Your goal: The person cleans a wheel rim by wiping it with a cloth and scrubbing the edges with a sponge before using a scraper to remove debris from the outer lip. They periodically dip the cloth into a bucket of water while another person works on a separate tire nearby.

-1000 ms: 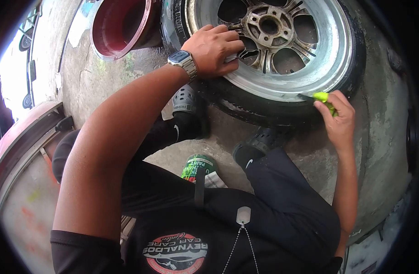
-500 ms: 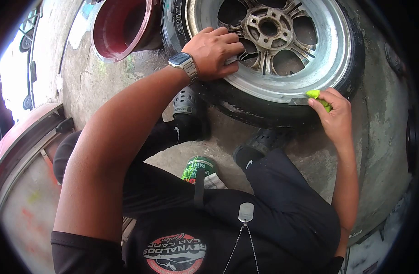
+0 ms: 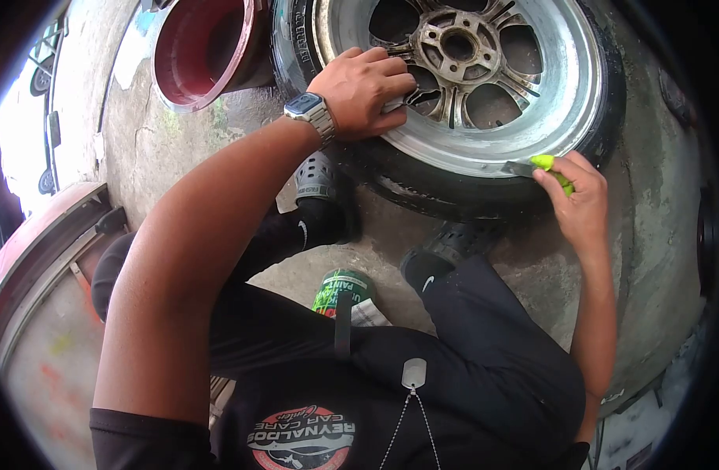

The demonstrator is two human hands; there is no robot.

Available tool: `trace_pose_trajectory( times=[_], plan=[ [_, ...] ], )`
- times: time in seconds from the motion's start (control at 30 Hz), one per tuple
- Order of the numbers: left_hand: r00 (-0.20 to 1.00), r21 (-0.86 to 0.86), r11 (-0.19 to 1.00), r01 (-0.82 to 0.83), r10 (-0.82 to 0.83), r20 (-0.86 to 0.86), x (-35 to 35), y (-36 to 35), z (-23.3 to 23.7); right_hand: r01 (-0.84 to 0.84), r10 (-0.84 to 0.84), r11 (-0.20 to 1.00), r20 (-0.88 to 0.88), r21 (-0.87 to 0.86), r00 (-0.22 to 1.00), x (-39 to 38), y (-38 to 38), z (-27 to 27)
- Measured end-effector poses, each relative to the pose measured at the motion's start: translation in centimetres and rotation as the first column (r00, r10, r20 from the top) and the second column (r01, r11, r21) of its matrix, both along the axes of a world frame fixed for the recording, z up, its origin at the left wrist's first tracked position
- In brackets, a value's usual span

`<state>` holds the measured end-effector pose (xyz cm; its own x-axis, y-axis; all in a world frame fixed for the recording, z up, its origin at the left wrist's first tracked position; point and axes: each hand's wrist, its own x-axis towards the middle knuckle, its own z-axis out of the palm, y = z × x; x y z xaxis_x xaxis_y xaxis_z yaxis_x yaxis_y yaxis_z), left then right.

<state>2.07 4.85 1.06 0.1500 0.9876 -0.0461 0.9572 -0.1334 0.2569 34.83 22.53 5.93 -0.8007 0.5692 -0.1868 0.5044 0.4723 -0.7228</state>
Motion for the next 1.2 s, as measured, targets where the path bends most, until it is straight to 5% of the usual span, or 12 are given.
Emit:
trace_pose_trajectory(
  times=[0.8, 1.0, 1.1, 1.2],
  plan=[
    [1.000, 0.004, 1.000, -0.007, 0.006, 0.024, 0.0, 0.1, 0.2, -0.250, 0.243, 0.968, 0.131, 0.038, 0.961, -2.9, 2.6, 0.2],
    [1.000, -0.038, 0.999, -0.006, 0.007, 0.029, -0.1, 0.2, 0.3, -0.142, 0.126, 0.986, 0.162, 0.091, 0.979, -1.2, 5.5, 0.8],
    [0.999, -0.005, 1.000, -0.001, 0.001, 0.034, 0.0, 0.2, 0.3, -0.170, 0.167, 0.981, 0.044, 0.094, 0.985, -2.2, 2.9, 0.1],
    [0.999, -0.005, 1.000, -0.003, 0.003, 0.042, 0.0, 0.1, 0.3, -0.071, 0.062, 0.997, 0.268, 0.024, 0.961, -2.4, 3.2, 1.7]
  ],
)
